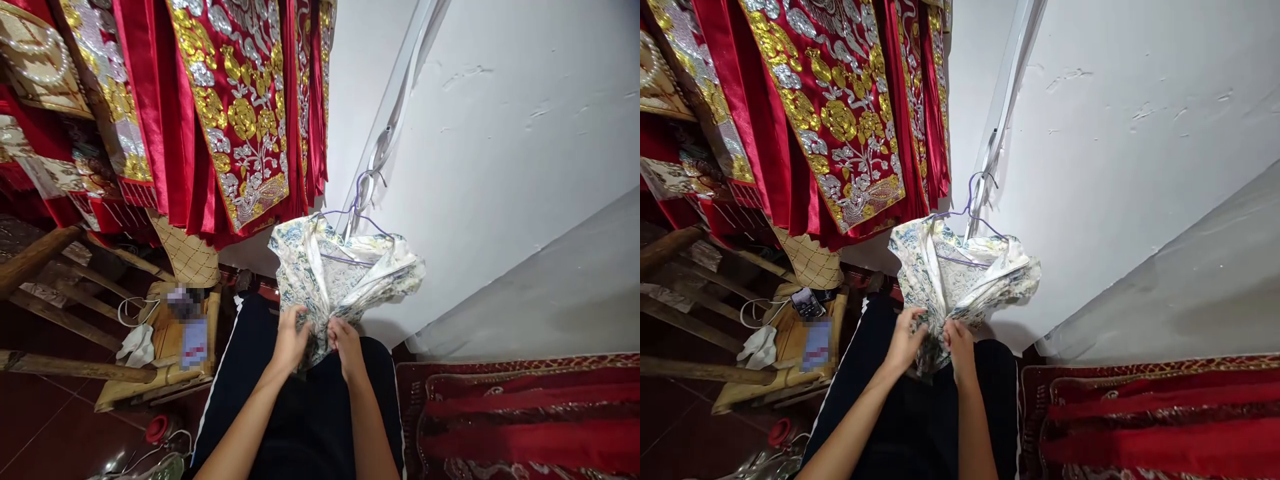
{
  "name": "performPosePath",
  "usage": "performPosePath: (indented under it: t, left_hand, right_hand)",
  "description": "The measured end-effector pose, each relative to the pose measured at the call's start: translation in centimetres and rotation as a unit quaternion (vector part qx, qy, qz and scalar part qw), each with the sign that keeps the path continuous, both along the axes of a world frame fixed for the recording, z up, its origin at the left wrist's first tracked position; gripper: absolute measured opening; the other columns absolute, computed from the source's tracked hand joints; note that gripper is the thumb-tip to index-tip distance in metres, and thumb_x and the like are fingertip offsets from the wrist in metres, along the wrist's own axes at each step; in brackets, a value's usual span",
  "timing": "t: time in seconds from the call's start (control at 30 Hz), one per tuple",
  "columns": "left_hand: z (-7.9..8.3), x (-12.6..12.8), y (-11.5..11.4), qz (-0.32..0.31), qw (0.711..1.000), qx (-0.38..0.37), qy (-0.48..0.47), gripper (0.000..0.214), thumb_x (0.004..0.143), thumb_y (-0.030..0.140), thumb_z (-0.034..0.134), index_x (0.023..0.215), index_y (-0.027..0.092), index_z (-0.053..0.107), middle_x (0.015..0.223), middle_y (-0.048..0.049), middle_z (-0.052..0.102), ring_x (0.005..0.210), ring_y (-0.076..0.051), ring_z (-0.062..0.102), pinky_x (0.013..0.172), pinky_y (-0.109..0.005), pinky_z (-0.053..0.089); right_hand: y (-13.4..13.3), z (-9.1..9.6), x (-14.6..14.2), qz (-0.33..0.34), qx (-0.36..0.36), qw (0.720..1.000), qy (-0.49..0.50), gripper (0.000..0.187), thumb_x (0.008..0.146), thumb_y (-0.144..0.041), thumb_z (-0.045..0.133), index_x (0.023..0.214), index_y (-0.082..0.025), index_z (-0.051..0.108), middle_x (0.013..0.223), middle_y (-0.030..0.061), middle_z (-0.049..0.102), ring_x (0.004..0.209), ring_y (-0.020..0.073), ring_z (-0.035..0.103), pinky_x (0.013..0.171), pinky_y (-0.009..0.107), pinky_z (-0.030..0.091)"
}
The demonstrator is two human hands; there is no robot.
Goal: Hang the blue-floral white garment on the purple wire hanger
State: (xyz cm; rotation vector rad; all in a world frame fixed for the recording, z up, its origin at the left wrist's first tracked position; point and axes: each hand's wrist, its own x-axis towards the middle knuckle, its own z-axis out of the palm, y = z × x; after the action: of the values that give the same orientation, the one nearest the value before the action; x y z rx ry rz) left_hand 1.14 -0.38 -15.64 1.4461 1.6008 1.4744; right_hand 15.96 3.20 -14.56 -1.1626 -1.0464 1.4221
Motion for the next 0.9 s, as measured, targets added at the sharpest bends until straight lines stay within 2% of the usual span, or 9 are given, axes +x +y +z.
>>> performPosePath:
  t: [0.07,0.17,0.37,0.47,0.53,0.63,0.77,0.83,0.9]
  left_hand:
    - [0.3,1.8,0.2,-0.059,0.998,-0.014,-0.009,0.036,0.088,0.02,0.055,0.123,0.024,0.057,0.123,-0.0082,0.061,0.12,-0.024,0.054,0.104,-0.041,0.042]
    - [1.0,3.3,0.8,-0.056,0.997,-0.029,-0.039,0.038,0.089,0.017,0.049,0.127,0.022,0.056,0.123,-0.0101,0.062,0.117,-0.024,0.057,0.1,-0.039,0.044]
    - [2.0,3.6,0.9,-0.084,0.993,-0.023,-0.074,0.013,0.088,0.022,0.052,0.089,0.02,0.065,0.089,-0.0065,0.066,0.089,-0.023,0.059,0.085,-0.034,0.045]
    - [2.5,4.0,0.1,-0.122,0.989,-0.01,-0.086,0.015,0.089,0.026,0.053,0.081,0.021,0.064,0.079,-0.0056,0.062,0.082,-0.022,0.056,0.08,-0.032,0.043]
    - [2.8,4.7,-0.6,-0.132,0.989,-0.001,-0.07,0.016,0.089,0.029,0.054,0.078,0.021,0.063,0.077,-0.0054,0.06,0.079,-0.022,0.054,0.077,-0.031,0.04]
    - [3.2,5.9,-1.8,-0.155,0.988,-0.005,-0.014,0.02,0.091,0.031,0.053,0.074,0.021,0.058,0.073,-0.0044,0.054,0.072,-0.021,0.05,0.07,-0.03,0.036]
    - [3.0,6.6,-1.8,-0.224,0.972,-0.004,0.067,0.018,0.091,0.026,0.049,0.075,0.022,0.057,0.073,-0.0041,0.055,0.07,-0.02,0.051,0.066,-0.029,0.033]
    - [3.2,6.2,-0.8,-0.235,0.967,-0.013,0.098,0.017,0.088,0.022,0.053,0.071,0.021,0.058,0.07,-0.0035,0.056,0.068,-0.02,0.052,0.067,-0.029,0.034]
    - [4.2,5.5,0.6,-0.235,0.966,-0.03,0.103,0.017,0.082,0.02,0.059,0.065,0.02,0.059,0.064,-0.0024,0.055,0.064,-0.019,0.052,0.068,-0.03,0.037]
  right_hand:
    - [-0.3,0.6,-1.1,0.041,0.022,0.998,-0.034,0.045,0.077,-0.062,0.066,0.067,-0.019,0.056,0.053,-0.005,0.042,0.046,0.0087,0.034,0.044,0.024,0.025]
    - [-0.5,1.8,-1.3,0.059,0.054,0.995,-0.065,0.041,0.078,-0.058,0.065,0.072,-0.018,0.06,0.056,-0.0036,0.047,0.049,0.01,0.038,0.047,0.024,0.029]
    - [-1.3,4.0,0.4,0.123,0.033,0.988,-0.086,0.035,0.082,-0.048,0.058,0.061,-0.021,0.05,0.048,-0.0033,0.045,0.046,0.0112,0.036,0.047,0.026,0.028]
    - [-1.3,5.5,0.6,0.084,0.022,0.993,-0.077,0.034,0.082,-0.045,0.057,0.06,-0.021,0.051,0.046,-0.0025,0.043,0.044,0.0115,0.033,0.046,0.027,0.023]
    - [-0.2,7.5,0.7,0.034,0.046,0.996,-0.063,0.033,0.082,-0.042,0.058,0.058,-0.021,0.049,0.045,-0.0022,0.041,0.043,0.0113,0.03,0.045,0.028,0.02]
    - [2.7,12.6,1.6,-0.057,0.093,0.994,-0.017,0.03,0.08,-0.039,0.059,0.058,-0.022,0.049,0.045,-0.0025,0.039,0.042,0.0097,0.028,0.042,0.027,0.016]
    - [5.5,20.1,3.2,-0.076,0.143,0.986,0.033,0.018,0.075,-0.034,0.062,0.068,-0.019,0.055,0.047,-0.0047,0.046,0.039,0.0051,0.03,0.038,0.019,0.015]
    - [5.5,22.0,3.4,-0.072,0.182,0.98,0.039,0.017,0.078,-0.032,0.059,0.069,-0.018,0.056,0.048,-0.0045,0.049,0.039,0.0042,0.033,0.038,0.017,0.018]
    - [5.0,22.1,3.1,-0.057,0.199,0.978,0.019,0.019,0.081,-0.032,0.056,0.068,-0.017,0.057,0.048,-0.0036,0.052,0.038,0.0042,0.036,0.038,0.016,0.021]
